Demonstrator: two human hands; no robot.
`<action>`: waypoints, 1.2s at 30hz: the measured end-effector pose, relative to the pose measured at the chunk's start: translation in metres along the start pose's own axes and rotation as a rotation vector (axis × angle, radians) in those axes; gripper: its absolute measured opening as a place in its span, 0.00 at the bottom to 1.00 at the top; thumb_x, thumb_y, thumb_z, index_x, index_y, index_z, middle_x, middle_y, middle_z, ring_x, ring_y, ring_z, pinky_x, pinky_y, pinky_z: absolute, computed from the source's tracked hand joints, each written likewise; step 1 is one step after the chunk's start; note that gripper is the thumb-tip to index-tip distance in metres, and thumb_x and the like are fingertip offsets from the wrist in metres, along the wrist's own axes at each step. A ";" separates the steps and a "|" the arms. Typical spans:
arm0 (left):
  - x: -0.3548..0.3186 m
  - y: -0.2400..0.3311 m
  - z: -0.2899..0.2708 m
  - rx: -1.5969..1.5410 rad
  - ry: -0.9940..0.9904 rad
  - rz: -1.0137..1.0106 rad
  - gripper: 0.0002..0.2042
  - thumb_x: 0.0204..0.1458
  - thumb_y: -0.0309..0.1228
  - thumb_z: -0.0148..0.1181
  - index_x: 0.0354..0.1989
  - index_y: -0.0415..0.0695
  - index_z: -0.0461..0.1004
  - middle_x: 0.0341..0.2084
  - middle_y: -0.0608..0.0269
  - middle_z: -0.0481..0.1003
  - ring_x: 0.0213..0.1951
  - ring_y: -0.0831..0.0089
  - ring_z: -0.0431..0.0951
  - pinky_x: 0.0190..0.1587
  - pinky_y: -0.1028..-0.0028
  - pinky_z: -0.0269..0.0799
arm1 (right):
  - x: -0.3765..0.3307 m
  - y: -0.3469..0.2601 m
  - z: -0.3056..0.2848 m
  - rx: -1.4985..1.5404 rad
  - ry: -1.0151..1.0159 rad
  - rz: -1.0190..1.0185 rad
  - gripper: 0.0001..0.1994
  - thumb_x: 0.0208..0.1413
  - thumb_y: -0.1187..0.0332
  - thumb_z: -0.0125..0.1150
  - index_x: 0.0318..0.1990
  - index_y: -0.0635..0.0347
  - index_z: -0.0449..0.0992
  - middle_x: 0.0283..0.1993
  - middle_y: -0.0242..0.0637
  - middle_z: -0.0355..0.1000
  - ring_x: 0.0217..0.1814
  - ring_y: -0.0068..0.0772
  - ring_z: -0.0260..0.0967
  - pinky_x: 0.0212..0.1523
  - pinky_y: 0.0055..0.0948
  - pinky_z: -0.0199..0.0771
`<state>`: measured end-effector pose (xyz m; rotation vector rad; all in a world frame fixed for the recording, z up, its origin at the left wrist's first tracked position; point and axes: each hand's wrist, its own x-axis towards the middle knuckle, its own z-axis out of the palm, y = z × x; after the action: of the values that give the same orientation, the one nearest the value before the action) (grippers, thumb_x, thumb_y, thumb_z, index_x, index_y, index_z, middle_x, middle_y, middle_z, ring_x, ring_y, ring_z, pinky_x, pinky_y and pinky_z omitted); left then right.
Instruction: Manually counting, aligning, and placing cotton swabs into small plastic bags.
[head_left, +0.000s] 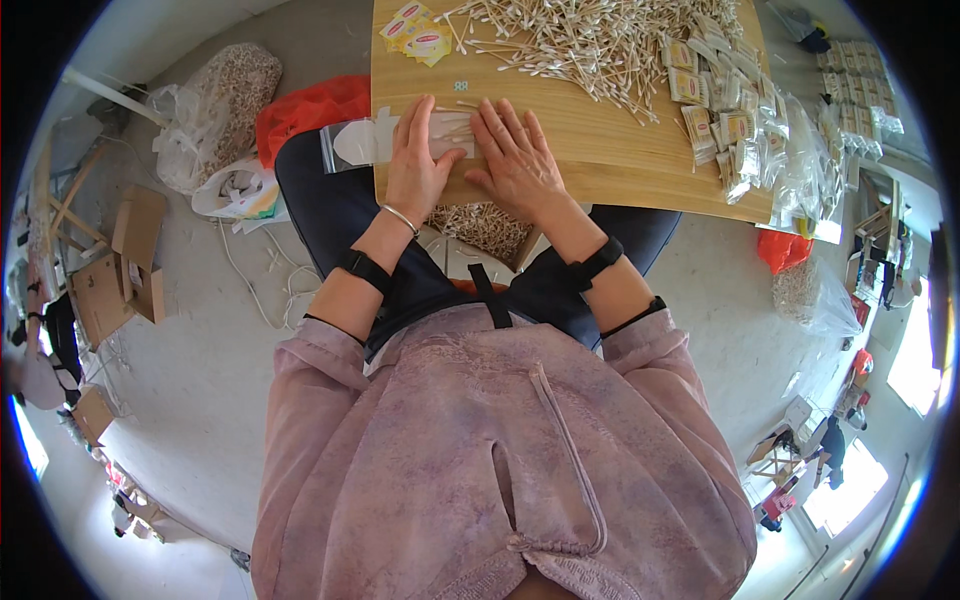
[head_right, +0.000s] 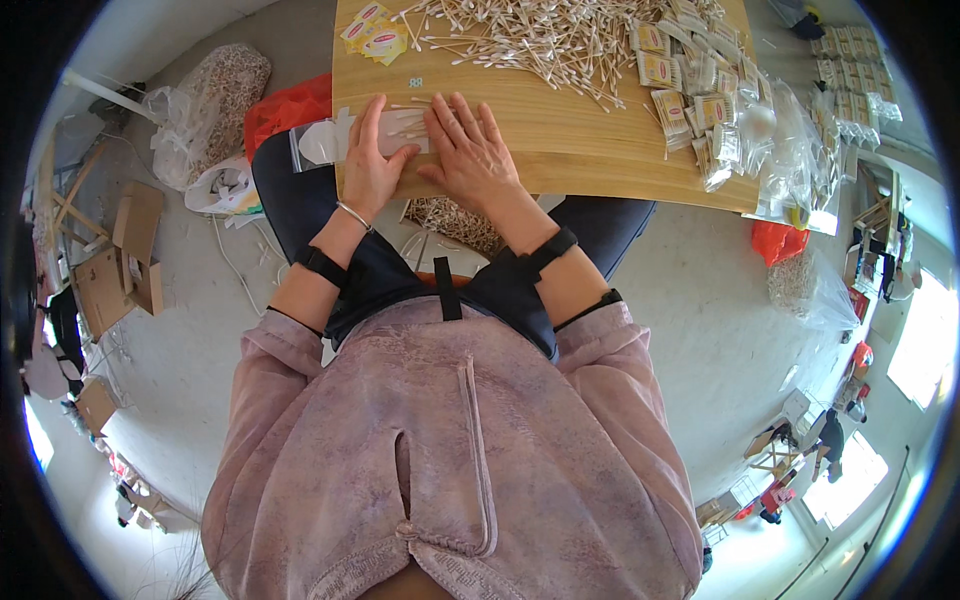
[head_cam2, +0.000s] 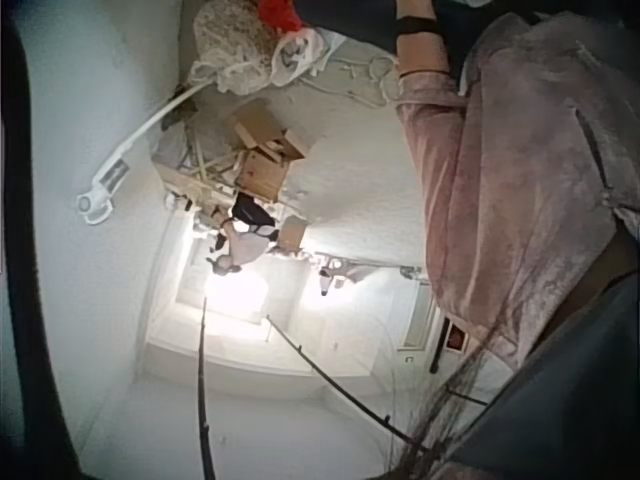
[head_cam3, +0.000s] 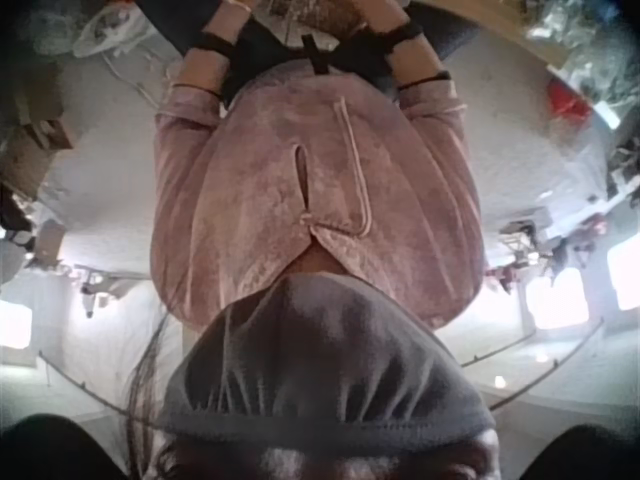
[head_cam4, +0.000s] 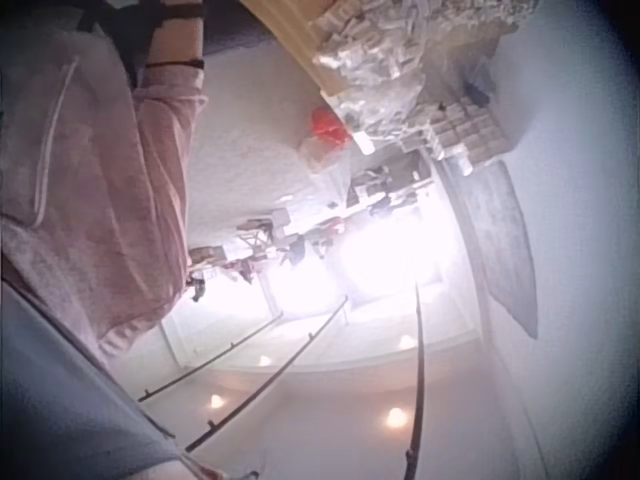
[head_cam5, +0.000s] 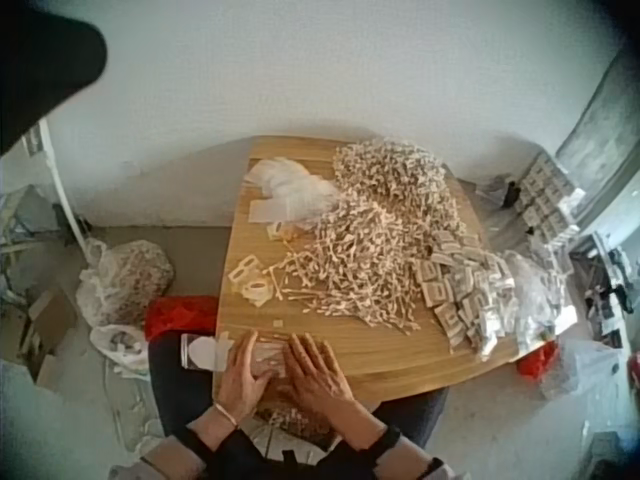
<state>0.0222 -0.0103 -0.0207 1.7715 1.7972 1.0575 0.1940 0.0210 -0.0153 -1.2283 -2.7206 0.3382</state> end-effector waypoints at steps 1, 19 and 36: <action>0.001 0.001 0.000 -0.002 -0.009 -0.003 0.40 0.36 0.23 0.69 0.61 0.39 0.54 0.58 0.47 0.59 0.59 0.51 0.60 0.61 0.63 0.59 | 0.006 0.004 0.001 -0.039 0.002 -0.003 0.36 0.55 0.45 0.48 0.66 0.58 0.52 0.72 0.37 0.43 0.74 0.38 0.37 0.71 0.43 0.33; -0.001 0.002 0.007 -0.090 -0.002 0.054 0.38 0.38 0.17 0.62 0.62 0.39 0.53 0.58 0.46 0.58 0.60 0.50 0.59 0.62 0.64 0.58 | 0.004 0.008 0.005 0.254 0.158 0.088 0.36 0.53 0.65 0.54 0.66 0.66 0.45 0.71 0.52 0.40 0.74 0.50 0.35 0.70 0.45 0.35; 0.004 0.006 0.008 -0.153 -0.017 0.073 0.33 0.41 0.12 0.54 0.61 0.39 0.55 0.58 0.45 0.59 0.61 0.49 0.58 0.62 0.63 0.57 | 0.015 -0.009 0.018 0.243 0.163 0.028 0.34 0.51 0.69 0.51 0.65 0.69 0.47 0.68 0.54 0.46 0.72 0.52 0.39 0.70 0.44 0.37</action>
<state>0.0315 -0.0056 -0.0200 1.7588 1.6069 1.1721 0.1741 0.0237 -0.0304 -1.1730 -2.4432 0.5291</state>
